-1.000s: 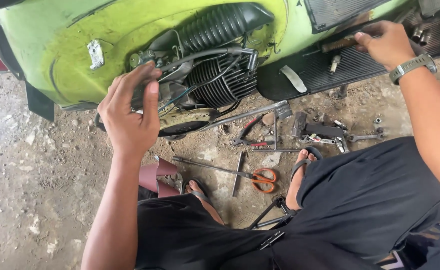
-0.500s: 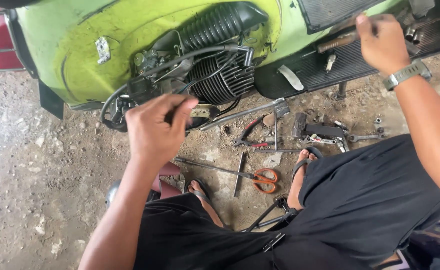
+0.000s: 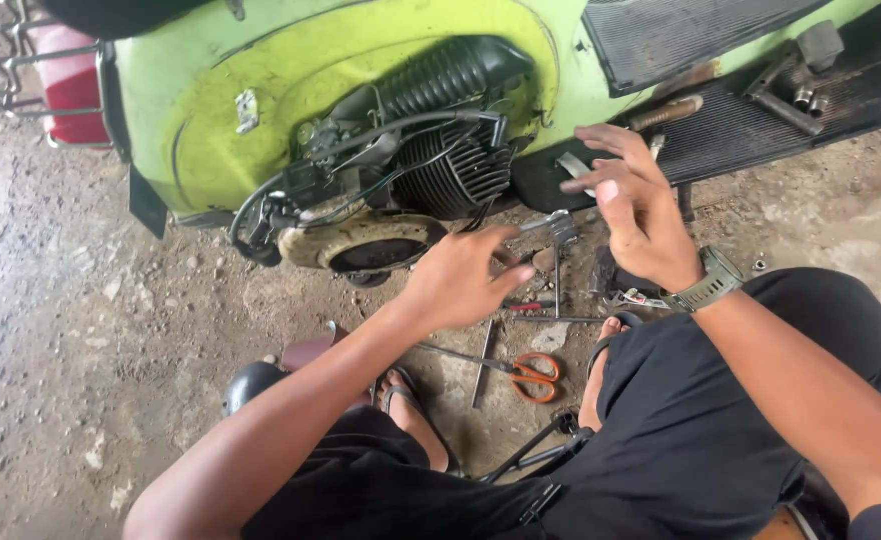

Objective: Servicing the spark plug and inspecting electrical connections on a vintage scooter engine.

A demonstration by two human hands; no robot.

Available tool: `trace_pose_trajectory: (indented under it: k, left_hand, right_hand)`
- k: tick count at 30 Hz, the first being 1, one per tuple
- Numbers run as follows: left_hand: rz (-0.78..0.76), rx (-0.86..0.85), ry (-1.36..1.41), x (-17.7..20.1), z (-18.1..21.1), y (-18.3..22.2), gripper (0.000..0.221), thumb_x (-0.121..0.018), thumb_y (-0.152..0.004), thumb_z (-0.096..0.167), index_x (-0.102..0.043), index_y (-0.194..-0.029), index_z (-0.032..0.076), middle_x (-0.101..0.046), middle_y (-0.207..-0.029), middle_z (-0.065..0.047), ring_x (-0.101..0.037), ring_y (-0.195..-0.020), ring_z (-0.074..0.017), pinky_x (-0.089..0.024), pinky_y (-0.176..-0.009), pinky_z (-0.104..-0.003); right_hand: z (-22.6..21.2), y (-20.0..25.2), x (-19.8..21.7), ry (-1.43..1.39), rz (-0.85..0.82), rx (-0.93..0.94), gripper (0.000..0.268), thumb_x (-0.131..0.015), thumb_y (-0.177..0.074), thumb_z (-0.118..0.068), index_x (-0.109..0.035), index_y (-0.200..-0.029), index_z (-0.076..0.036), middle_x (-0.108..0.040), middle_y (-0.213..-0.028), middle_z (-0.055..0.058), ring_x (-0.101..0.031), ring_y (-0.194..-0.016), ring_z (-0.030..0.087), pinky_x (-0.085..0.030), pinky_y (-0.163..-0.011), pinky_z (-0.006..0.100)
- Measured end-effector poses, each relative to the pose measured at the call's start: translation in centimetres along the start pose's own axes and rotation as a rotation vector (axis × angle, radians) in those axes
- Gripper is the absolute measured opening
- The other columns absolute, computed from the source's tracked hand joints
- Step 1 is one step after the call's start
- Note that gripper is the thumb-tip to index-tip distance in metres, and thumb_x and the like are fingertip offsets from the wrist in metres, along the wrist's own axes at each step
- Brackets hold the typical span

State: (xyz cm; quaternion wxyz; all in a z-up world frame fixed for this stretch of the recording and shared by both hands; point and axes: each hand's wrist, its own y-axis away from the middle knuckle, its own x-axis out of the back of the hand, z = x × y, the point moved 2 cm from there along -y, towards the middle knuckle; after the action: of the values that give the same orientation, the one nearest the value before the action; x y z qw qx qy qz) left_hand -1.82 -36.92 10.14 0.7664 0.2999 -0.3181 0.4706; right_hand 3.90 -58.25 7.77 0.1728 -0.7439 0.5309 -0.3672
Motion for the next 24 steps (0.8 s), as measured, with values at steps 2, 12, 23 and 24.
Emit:
trace_pose_trajectory:
  k: [2,12,23,24]
  left_hand:
    - [0.075,-0.059,0.066,-1.4,0.4,-1.8,0.031,-0.057,-0.098,0.035,-0.067,-0.108,0.007,-0.077,-0.089,-0.013,-0.076,-0.086,-0.0400,-0.059,-0.077,-0.054]
    - [0.203,-0.082,1.264,-7.5,0.2,-6.9,0.067,-0.041,-0.111,0.052,-0.063,-0.133,-0.008,-0.070,-0.120,-0.028,-0.072,-0.107,-0.0334,-0.062,-0.093,-0.044]
    - [0.027,-0.422,2.033,-9.7,5.2,-10.0,0.114,-0.028,-0.088,0.097,-0.033,-0.166,0.014,-0.027,-0.173,-0.012,-0.019,-0.162,-0.0286,-0.007,-0.133,-0.052]
    - [0.104,-0.444,1.960,-9.8,4.3,-10.3,0.107,-0.032,-0.093,0.092,-0.034,-0.165,0.013,-0.026,-0.173,-0.011,-0.016,-0.163,-0.0286,-0.003,-0.132,-0.057]
  right_hand:
    - [0.3,0.8,0.4,0.006,0.055,0.025,0.050,-0.032,-0.117,-0.034,-0.067,-0.115,0.003,-0.049,-0.145,0.025,-0.046,-0.138,0.053,-0.042,-0.106,0.069]
    - [2.2,3.4,2.5,0.150,0.307,0.043,0.053,-0.038,-0.117,-0.029,-0.024,-0.163,-0.005,-0.038,-0.153,0.025,-0.042,-0.140,0.042,-0.042,-0.106,0.053]
    - [6.5,3.4,6.4,0.810,0.281,0.154,0.050,-0.034,-0.120,-0.024,-0.043,-0.156,0.010,-0.048,-0.153,0.034,-0.042,-0.142,0.050,-0.028,-0.111,0.058]
    - [6.5,3.6,6.6,0.757,0.361,0.120,0.045,-0.039,-0.120,-0.013,-0.038,-0.156,0.013,-0.045,-0.154,0.035,-0.043,-0.142,0.051,-0.029,-0.115,0.057]
